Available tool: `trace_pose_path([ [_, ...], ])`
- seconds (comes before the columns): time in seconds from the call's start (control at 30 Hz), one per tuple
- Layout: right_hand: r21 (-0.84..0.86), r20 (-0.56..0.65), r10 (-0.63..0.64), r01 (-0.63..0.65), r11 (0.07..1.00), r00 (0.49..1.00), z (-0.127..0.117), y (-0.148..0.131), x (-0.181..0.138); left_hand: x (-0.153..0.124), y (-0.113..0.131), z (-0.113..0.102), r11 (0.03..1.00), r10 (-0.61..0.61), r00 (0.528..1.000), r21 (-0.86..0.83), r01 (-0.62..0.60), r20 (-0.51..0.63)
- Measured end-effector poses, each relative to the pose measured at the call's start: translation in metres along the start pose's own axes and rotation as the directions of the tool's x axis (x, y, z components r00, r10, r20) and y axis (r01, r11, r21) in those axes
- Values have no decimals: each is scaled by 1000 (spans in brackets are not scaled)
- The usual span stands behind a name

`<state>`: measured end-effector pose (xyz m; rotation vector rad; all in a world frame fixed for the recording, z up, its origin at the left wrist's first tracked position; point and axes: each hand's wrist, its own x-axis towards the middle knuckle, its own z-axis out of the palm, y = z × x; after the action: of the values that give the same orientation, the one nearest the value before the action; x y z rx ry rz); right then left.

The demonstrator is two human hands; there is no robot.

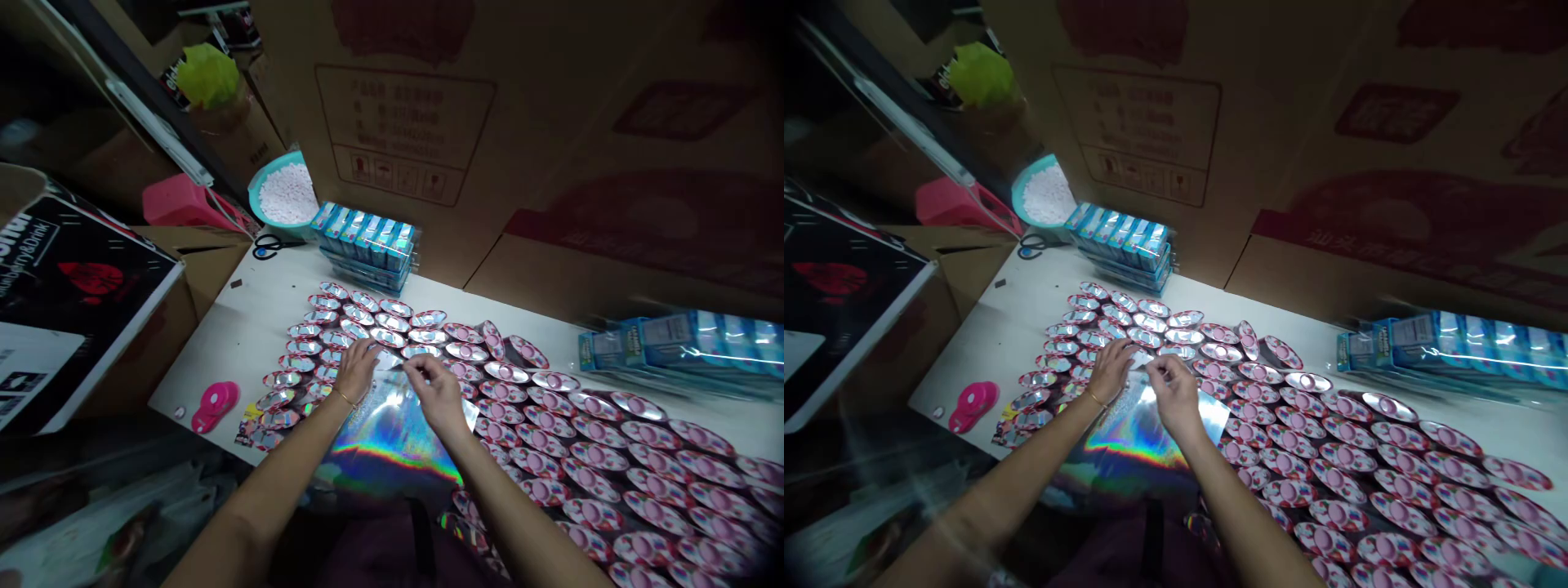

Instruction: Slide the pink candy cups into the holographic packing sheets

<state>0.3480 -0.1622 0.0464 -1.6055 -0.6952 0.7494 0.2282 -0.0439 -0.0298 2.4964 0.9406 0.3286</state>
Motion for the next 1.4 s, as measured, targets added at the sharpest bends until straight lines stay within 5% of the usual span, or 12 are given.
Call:
trace_pose_path([
  [0.13,261,-41,210,-193,946,977,-28,-4,5,19,24,-13,928,-184,983,-326,178,12],
  [0.23,437,-70,344,-281,854,936,-44,8,9,32,51,-17,653,-237,915,-643,400,327],
  [0.33,555,-84,417,-305,774,905,-54,24,10,36,70,-9,381,-222,806,-712,590,549],
  [0.47,536,-149,450,-310,785,880,-54,48,11,35,72,10,255,-322,785,-750,610,529],
  [0.63,221,-417,298,-223,950,859,-37,73,24,42,58,29,543,-415,872,-698,467,261],
  [0.77,49,-577,171,-176,983,799,-41,85,35,48,70,42,709,-395,911,-591,385,120],
  [1.1,-362,-682,-117,-194,912,722,-101,100,36,73,134,67,914,-241,962,-302,269,129],
  [1.4,-586,-601,-155,-300,753,784,-102,99,35,82,141,69,978,-147,974,-122,170,174],
])
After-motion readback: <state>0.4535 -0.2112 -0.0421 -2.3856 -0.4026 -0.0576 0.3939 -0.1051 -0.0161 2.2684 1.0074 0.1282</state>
